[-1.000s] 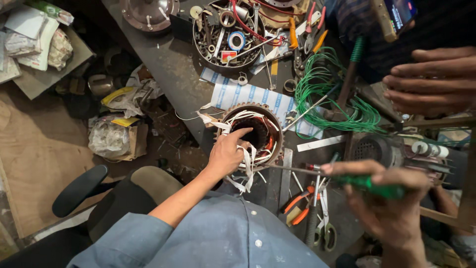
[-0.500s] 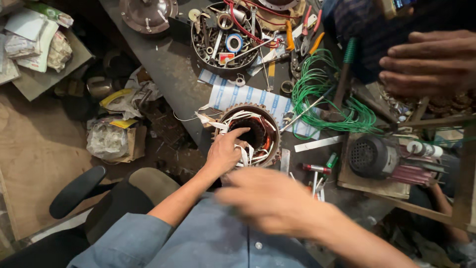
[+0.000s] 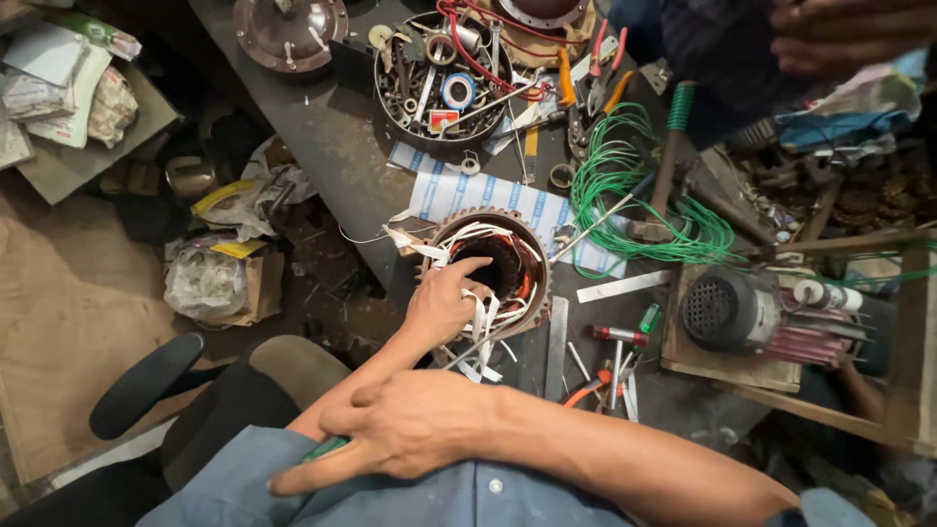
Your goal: The person secures white insulating tape around the copper windings of a motor stator, using a small hammer to tap the tape into place and a screwdriver to press and adjust the tape edges. The work is performed on a cluttered workbench with various tools and motor parts visible.
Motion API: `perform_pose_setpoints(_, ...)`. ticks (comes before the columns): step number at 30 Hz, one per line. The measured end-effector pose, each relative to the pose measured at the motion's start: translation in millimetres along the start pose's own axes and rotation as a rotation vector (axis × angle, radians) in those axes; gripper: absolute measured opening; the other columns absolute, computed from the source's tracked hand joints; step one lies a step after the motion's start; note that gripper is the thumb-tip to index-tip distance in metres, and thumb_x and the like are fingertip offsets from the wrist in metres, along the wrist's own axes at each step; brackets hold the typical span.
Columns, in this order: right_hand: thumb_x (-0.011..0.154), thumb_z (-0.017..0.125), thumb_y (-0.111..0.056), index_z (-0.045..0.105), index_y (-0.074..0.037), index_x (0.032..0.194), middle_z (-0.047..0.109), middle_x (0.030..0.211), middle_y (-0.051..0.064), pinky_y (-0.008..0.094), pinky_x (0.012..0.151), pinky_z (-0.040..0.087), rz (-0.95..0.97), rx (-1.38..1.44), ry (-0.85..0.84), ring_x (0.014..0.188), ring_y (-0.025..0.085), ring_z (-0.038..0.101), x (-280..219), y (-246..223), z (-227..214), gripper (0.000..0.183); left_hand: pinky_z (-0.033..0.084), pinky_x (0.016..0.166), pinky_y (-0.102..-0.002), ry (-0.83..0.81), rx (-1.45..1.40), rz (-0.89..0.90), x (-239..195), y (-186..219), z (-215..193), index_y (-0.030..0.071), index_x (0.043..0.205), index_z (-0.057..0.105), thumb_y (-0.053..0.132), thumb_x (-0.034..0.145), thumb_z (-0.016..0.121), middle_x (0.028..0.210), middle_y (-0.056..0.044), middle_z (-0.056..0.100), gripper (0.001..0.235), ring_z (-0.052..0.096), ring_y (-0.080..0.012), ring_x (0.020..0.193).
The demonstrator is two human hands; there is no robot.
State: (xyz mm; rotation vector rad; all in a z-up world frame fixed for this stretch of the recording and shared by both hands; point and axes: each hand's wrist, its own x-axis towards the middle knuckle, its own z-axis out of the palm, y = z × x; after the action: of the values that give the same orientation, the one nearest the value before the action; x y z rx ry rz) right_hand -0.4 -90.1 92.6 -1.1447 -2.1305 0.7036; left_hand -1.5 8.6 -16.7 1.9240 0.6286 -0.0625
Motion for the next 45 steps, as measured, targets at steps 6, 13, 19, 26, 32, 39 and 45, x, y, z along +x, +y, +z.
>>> perform_pose_setpoints(6, 0.102, 0.046, -0.007, 0.035, -0.042, 0.157, 0.051, 0.092, 0.012, 0.042, 0.06, 0.048, 0.098, -0.019, 0.014, 0.069, 0.031, 0.059, 7.4, 3.7, 6.1, 0.066, 0.054, 0.084, -0.04, -0.01, -0.007, -0.028, -0.1, 2.8, 0.3, 0.019, 0.128, 0.068, 0.021, 0.082, 0.07, 0.091, -0.012, 0.079, 0.047, 0.073, -0.031, 0.093)
perform_pose_setpoints(13, 0.096, 0.048, -0.007, 0.043, -0.041, 0.154, 0.051, 0.087, 0.015, 0.044, 0.059, 0.047, 0.149, 0.029, -0.001, 0.066, 0.031, 0.06, 22.7, 1.9, 15.2, 0.068, 0.056, 0.083, -0.04, 0.015, -0.045, 0.007, -3.4, -1.6, 0.7, 0.016, 0.128, 0.068, 0.021, 0.081, 0.07, 0.092, -0.013, 0.078, 0.048, 0.076, -0.0299, 0.091)
perform_pose_setpoints(19, 0.087, 0.059, -0.013, 0.061, -0.021, 0.142, 0.056, 0.094, 0.011, 0.044, 0.069, 0.048, 0.133, 0.215, 0.14, 0.081, 0.031, 0.06, -39.1, -2.4, -33.2, 0.056, 0.055, 0.085, -0.041, 0.054, -0.015, 0.044, 1.2, -5.9, 5.2, 0.016, 0.127, 0.069, 0.022, 0.083, 0.07, 0.094, -0.014, 0.077, 0.044, 0.074, -0.033, 0.094)
perform_pose_setpoints(26, 0.109, 0.052, -0.025, 0.045, -0.025, 0.129, 0.054, 0.076, 0.004, 0.026, 0.054, 0.043, 0.498, 0.446, 1.401, 0.062, 0.014, 0.05, -150.8, 23.8, -93.9, 0.022, 0.055, 0.085, -0.042, 0.052, -0.004, -0.009, 0.9, -4.7, 5.5, 0.017, 0.128, 0.069, 0.02, 0.084, 0.065, 0.093, -0.013, 0.078, 0.044, 0.073, -0.0337, 0.093)
perform_pose_setpoints(32, 0.114, 0.054, -0.02, 0.051, -0.01, 0.119, 0.054, 0.075, 0.005, 0.027, 0.062, 0.043, 0.098, 0.707, 1.308, 0.066, 0.011, 0.048, -143.5, 11.9, -68.5, 0.012, 0.048, 0.091, -0.046, 0.103, 0.056, 0.052, 3.3, -6.4, 8.7, 0.017, 0.126, 0.07, 0.02, 0.084, 0.066, 0.095, -0.013, 0.08, 0.042, 0.066, -0.0382, 0.1)
perform_pose_setpoints(39, 0.103, 0.061, -0.02, 0.057, -0.006, 0.104, 0.052, 0.089, -0.001, 0.025, 0.07, 0.04, 0.434, 0.482, 0.847, 0.078, 0.01, 0.047, -65.1, 37.2, -59.9, 0.015, 0.048, 0.094, -0.048, 0.086, 0.094, -0.017, 8.7, -28.1, 19.3, 0.016, 0.125, 0.067, 0.015, 0.08, 0.06, 0.105, -0.016, 0.075, 0.046, 0.065, -0.0399, 0.106)
perform_pose_setpoints(45, 0.106, 0.058, -0.02, 0.053, -0.006, 0.109, 0.05, 0.089, -0.002, 0.023, 0.067, 0.038, 0.417, 0.783, 0.887, 0.076, 0.008, 0.043, -58.2, 59.4, -71.7, 0.015, 0.054, 0.09, -0.046, 0.059, 0.012, -0.065, 8.0, -23.2, 14.8, 0.016, 0.121, 0.07, 0.016, 0.082, 0.06, 0.099, -0.011, 0.079, 0.04, 0.072, -0.0346, 0.1)
